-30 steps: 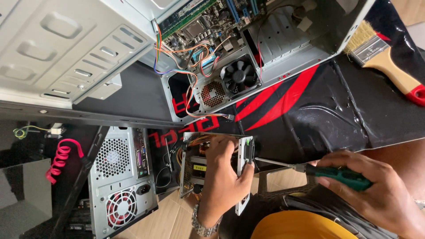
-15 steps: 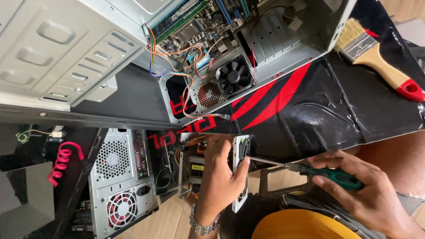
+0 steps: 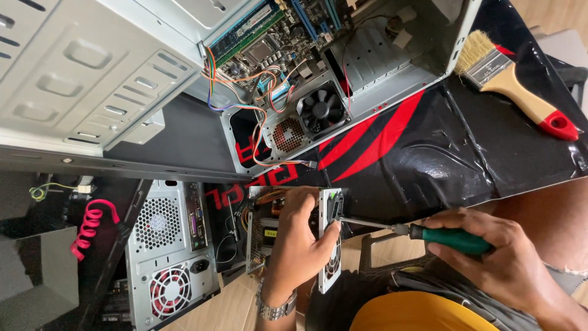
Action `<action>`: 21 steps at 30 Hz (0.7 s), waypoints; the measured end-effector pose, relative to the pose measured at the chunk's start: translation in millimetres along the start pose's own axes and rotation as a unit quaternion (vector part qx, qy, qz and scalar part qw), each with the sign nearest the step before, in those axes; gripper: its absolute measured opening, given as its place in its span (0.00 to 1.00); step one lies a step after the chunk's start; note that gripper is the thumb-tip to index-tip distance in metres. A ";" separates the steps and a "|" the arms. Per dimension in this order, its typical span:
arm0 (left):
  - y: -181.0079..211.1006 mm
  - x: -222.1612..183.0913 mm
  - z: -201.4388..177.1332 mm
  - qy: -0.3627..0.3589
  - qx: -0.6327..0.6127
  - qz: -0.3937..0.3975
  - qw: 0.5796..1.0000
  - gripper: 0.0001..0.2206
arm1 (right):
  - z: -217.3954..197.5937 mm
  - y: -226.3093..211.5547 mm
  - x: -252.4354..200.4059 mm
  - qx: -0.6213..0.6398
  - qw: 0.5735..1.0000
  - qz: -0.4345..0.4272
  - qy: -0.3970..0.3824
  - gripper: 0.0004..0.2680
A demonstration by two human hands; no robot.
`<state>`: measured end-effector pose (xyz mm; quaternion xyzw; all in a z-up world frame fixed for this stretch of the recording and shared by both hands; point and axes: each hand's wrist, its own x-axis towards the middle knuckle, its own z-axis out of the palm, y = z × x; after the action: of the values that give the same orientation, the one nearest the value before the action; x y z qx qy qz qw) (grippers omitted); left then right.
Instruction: The person is using a screwdriver to remove screws from a computer power supply unit to open its casing.
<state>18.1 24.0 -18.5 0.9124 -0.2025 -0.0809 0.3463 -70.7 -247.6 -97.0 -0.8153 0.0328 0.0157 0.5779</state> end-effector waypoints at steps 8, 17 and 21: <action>0.9 -0.2 -1.2 0.010 -0.008 0.010 1.000 0.11 | 6.3 -3.9 -3.8 0.015 0.998 0.057 0.020 0.09; 2.6 -0.5 -3.2 0.012 -0.021 0.006 1.000 0.13 | -0.4 -6.3 -0.7 0.073 0.985 0.154 -0.022 0.12; 0.7 -0.1 -3.1 0.013 -0.015 0.014 1.000 0.13 | -3.4 -13.1 0.9 -0.026 0.998 0.052 0.005 0.12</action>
<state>18.7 25.5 -15.7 0.9051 -0.2089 -0.0671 0.3641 -68.9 -246.5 -83.6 -0.8276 0.0772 0.0424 0.5544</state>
